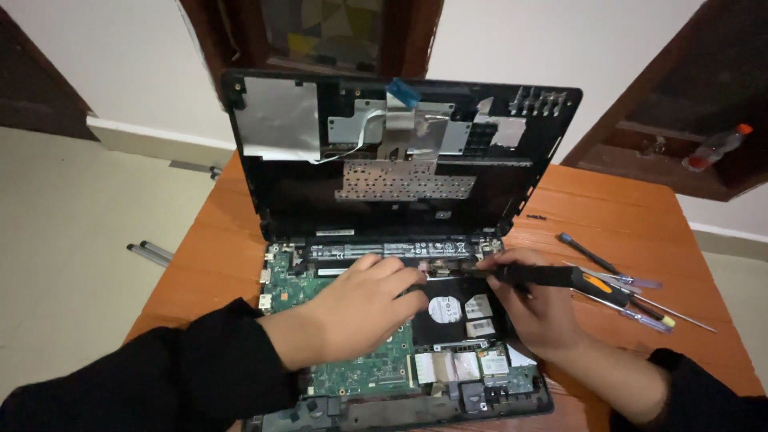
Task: Disassembling a laptop to remove internal components including the cooling fan and battery.
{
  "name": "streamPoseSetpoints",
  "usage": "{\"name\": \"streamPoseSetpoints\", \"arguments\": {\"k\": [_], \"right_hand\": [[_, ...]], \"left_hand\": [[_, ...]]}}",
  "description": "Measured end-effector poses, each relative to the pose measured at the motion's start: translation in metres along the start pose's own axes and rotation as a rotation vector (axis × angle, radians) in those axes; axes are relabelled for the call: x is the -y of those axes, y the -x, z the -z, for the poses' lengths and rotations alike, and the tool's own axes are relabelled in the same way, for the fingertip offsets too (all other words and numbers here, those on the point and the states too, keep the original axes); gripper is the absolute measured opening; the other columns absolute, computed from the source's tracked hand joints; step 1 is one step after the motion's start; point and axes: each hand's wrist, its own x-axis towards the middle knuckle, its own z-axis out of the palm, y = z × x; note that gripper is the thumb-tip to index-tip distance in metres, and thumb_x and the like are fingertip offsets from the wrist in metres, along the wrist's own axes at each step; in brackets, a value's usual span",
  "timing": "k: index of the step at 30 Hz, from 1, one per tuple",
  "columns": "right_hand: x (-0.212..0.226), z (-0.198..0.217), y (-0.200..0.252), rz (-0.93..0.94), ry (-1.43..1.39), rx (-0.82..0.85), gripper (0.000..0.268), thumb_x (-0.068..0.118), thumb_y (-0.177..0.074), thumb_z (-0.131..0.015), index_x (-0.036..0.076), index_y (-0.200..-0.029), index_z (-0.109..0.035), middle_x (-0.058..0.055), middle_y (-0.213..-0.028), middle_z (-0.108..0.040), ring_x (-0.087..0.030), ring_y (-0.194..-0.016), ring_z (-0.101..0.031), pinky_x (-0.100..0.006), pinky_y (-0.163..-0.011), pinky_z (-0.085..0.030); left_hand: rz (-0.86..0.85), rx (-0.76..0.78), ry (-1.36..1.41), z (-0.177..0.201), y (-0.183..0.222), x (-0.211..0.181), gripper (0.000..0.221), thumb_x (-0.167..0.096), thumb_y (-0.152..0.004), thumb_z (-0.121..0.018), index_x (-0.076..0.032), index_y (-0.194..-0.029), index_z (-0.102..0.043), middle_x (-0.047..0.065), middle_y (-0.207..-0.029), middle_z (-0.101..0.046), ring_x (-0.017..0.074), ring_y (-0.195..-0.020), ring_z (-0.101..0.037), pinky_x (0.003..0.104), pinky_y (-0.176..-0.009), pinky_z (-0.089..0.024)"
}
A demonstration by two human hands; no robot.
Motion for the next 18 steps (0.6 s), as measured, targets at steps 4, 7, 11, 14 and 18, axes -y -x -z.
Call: {"name": "streamPoseSetpoints", "arguments": {"k": [4,7,11,14,18], "right_hand": [[-0.004,-0.002,0.004,0.031,-0.028,-0.003,0.021,0.008,-0.1,-0.058,0.008,-0.12,-0.055,-0.011,-0.112,-0.073,-0.025,-0.108,-0.072,-0.037,-0.096,-0.056],[-0.008,-0.001,0.005,0.066,0.0,0.011,0.024,0.008,-0.1,-0.057,0.008,-0.124,-0.054,-0.01,-0.113,-0.072,-0.025,-0.11,-0.072,-0.038,-0.097,-0.057],[-0.001,-0.002,0.001,0.019,0.026,0.004,0.018,0.01,-0.099,-0.058,0.007,-0.117,-0.06,-0.009,-0.111,-0.07,-0.023,-0.107,-0.071,-0.035,-0.096,-0.059],[-0.007,-0.002,0.006,0.075,0.035,-0.015,0.018,0.008,-0.099,-0.059,0.006,-0.118,-0.058,-0.009,-0.109,-0.07,-0.024,-0.108,-0.07,-0.037,-0.099,-0.058],[-0.003,0.0,0.003,0.017,0.083,0.013,0.02,0.015,-0.098,-0.061,0.009,-0.117,-0.06,-0.007,-0.11,-0.073,-0.023,-0.105,-0.073,-0.037,-0.093,-0.058]], "left_hand": [[-0.016,0.05,-0.009,-0.002,0.0,0.0,0.037,-0.005,-0.082,-0.07,-0.012,-0.118,-0.065,0.014,-0.124,-0.06,0.0349,-0.105,-0.052,0.048,-0.085,-0.041],[-0.021,0.033,-0.017,-0.005,0.001,0.0,0.038,-0.005,-0.081,-0.07,-0.012,-0.117,-0.065,0.015,-0.125,-0.059,0.0348,-0.104,-0.051,0.048,-0.086,-0.04],[-0.017,0.045,-0.018,-0.004,0.0,0.001,0.053,0.003,-0.071,-0.072,-0.013,-0.121,-0.065,0.015,-0.132,-0.059,0.0346,-0.109,-0.052,0.048,-0.087,-0.04],[-0.008,0.058,-0.009,-0.003,0.0,-0.002,0.04,-0.002,-0.081,-0.068,-0.014,-0.12,-0.067,0.014,-0.131,-0.061,0.0344,-0.109,-0.054,0.047,-0.086,-0.041],[-0.025,0.07,0.036,-0.003,0.0,0.003,0.053,0.004,-0.076,-0.068,-0.018,-0.125,-0.066,0.016,-0.131,-0.057,0.0376,-0.111,-0.05,0.051,-0.088,-0.039]]}}
